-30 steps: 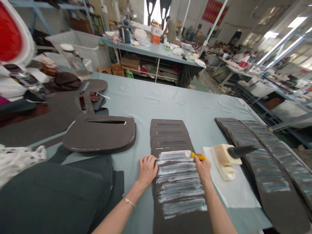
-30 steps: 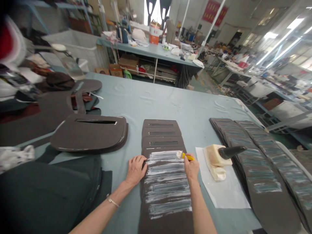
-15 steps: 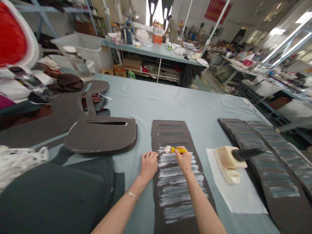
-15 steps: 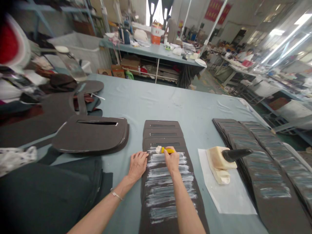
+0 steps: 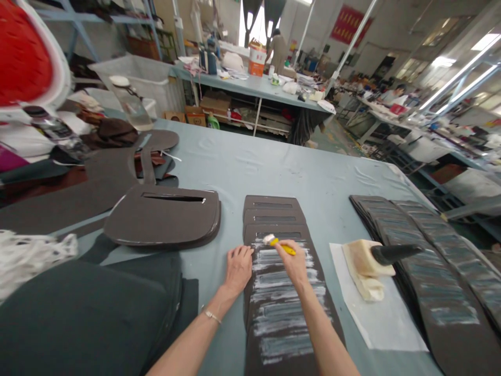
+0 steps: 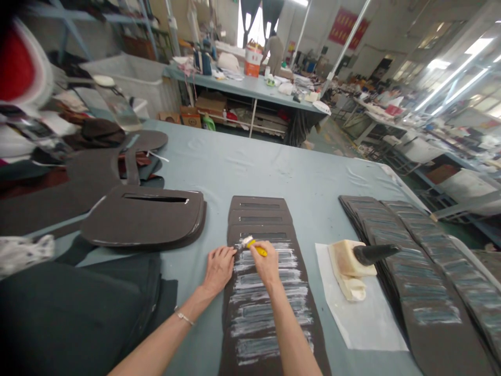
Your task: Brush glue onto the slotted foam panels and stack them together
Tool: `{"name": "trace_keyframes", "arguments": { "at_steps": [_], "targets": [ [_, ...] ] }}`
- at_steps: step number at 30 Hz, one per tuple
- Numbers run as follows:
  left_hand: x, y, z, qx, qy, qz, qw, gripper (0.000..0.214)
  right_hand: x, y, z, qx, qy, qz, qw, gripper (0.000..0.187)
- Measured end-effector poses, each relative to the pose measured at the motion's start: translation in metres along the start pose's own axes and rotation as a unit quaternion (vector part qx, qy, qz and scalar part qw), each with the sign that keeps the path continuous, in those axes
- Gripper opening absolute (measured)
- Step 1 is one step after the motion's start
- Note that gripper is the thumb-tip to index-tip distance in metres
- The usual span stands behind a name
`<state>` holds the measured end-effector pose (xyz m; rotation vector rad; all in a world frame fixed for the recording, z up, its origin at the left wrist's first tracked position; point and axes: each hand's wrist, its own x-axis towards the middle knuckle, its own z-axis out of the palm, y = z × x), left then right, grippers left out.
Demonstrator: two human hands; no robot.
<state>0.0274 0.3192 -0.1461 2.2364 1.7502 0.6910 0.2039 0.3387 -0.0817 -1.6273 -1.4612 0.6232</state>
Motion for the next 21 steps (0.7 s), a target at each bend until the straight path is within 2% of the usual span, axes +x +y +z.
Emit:
{"name": "trace_keyframes", "arguments": {
  "at_steps": [2,3,5,7,9,11,12,13,15,19,21],
  "targets": [
    [0.000,0.000,-0.001,0.000,0.002,0.004,1.000,0.028,-0.002,0.003,0.010,0.009,-0.032,-0.017,0.999,0.024],
    [-0.001,0.000,-0.001,-0.001,0.003,0.006,1.000,0.029,-0.001,0.011,0.007,0.004,-0.029,-0.007,1.000,0.024],
    [-0.001,-0.001,-0.001,-0.003,0.005,0.009,1.000,0.031,0.005,0.034,-0.015,-0.013,0.009,0.042,0.999,0.026],
    [-0.002,-0.001,-0.001,-0.007,0.006,0.006,1.000,0.032,0.013,0.058,-0.049,-0.048,0.069,0.099,0.992,0.030],
    [-0.001,0.000,-0.002,-0.015,0.006,-0.001,1.000,0.030,0.020,0.073,-0.079,-0.098,0.117,0.126,0.980,0.033],
    [0.003,0.000,-0.004,-0.028,0.008,-0.016,0.999,0.026,0.025,0.075,-0.094,-0.139,0.148,0.127,0.971,0.035],
    [0.006,0.000,-0.004,-0.034,0.011,-0.026,0.999,0.024,0.027,0.071,-0.093,-0.145,0.152,0.123,0.970,0.036],
    [0.010,0.000,-0.005,-0.040,0.016,-0.036,0.998,0.023,0.029,0.064,-0.087,-0.138,0.149,0.118,0.972,0.036],
    [0.019,-0.002,-0.005,-0.045,0.031,-0.049,0.997,0.023,0.030,0.046,-0.060,-0.097,0.123,0.102,0.982,0.037],
    [0.031,-0.009,-0.001,-0.033,0.028,-0.039,0.998,0.022,0.027,0.008,0.012,0.009,0.015,0.062,0.998,0.036],
    [0.031,-0.011,0.001,-0.023,0.017,-0.028,0.999,0.020,0.028,0.001,0.035,0.031,-0.037,0.048,0.998,0.033]
  ]
}}
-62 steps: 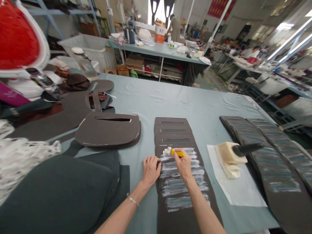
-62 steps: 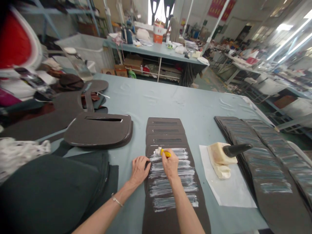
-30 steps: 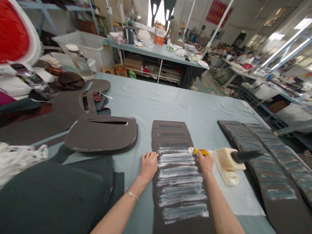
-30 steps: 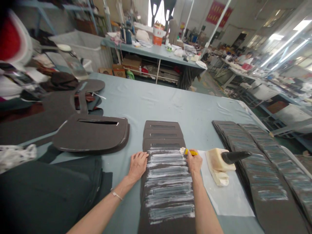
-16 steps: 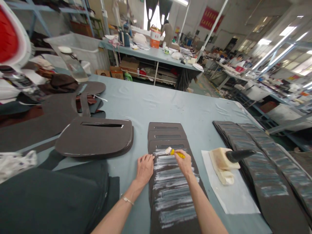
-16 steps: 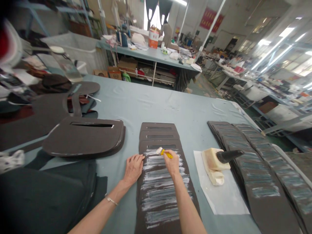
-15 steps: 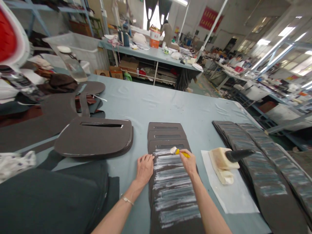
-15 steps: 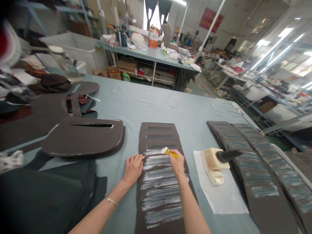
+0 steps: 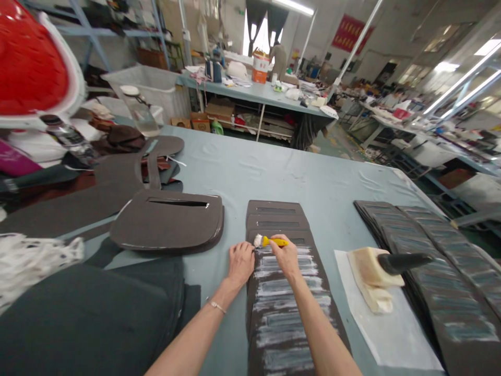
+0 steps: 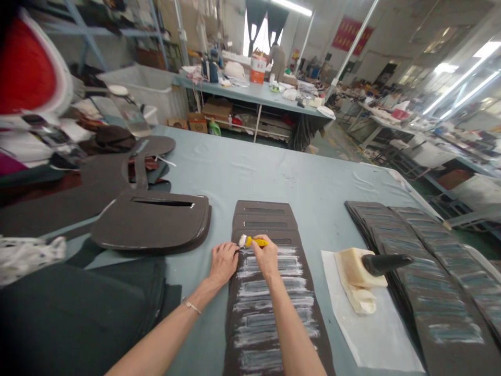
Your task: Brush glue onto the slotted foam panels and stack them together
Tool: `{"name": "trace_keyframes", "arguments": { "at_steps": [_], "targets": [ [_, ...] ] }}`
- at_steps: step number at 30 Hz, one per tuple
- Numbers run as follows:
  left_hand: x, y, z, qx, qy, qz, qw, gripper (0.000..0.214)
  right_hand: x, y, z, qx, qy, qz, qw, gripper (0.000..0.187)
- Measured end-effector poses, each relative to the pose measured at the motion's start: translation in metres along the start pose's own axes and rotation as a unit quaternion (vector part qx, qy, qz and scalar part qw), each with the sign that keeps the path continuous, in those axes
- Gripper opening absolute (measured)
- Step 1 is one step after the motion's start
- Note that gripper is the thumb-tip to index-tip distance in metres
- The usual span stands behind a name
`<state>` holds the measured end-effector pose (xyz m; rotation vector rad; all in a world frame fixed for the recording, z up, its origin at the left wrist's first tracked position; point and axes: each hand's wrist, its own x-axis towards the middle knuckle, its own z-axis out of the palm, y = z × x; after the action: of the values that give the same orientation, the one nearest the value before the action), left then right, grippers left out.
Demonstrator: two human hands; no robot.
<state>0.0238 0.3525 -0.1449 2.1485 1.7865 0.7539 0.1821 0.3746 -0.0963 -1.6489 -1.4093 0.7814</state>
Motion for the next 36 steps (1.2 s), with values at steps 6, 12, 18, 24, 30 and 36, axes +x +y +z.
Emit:
{"name": "trace_keyframes", "arguments": {
  "at_steps": [6,12,18,24,30,36],
  "targets": [
    [-0.003,0.000,-0.002,0.005,0.001,0.004,1.000,0.021,0.024,0.043,-0.052,-0.087,0.075,0.038,0.993,0.032],
    [-0.002,0.000,-0.002,0.000,0.003,-0.002,1.000,0.022,0.042,0.066,-0.111,-0.225,0.190,0.040,0.955,0.039],
    [-0.002,-0.001,0.001,0.003,0.006,0.008,1.000,0.023,0.034,0.053,-0.102,-0.234,0.140,0.018,0.962,0.036],
    [-0.001,0.001,0.000,0.010,0.007,0.014,1.000,0.023,0.031,0.060,-0.102,-0.238,0.155,-0.001,0.959,0.035],
    [-0.001,0.003,0.000,0.003,0.010,0.014,1.000,0.026,0.016,0.050,-0.126,-0.171,0.230,0.066,0.956,0.038],
    [0.006,-0.016,0.005,-0.132,-0.026,-0.058,0.989,0.028,-0.051,0.048,-0.213,-0.068,0.292,0.138,0.944,0.044]
  ]
}}
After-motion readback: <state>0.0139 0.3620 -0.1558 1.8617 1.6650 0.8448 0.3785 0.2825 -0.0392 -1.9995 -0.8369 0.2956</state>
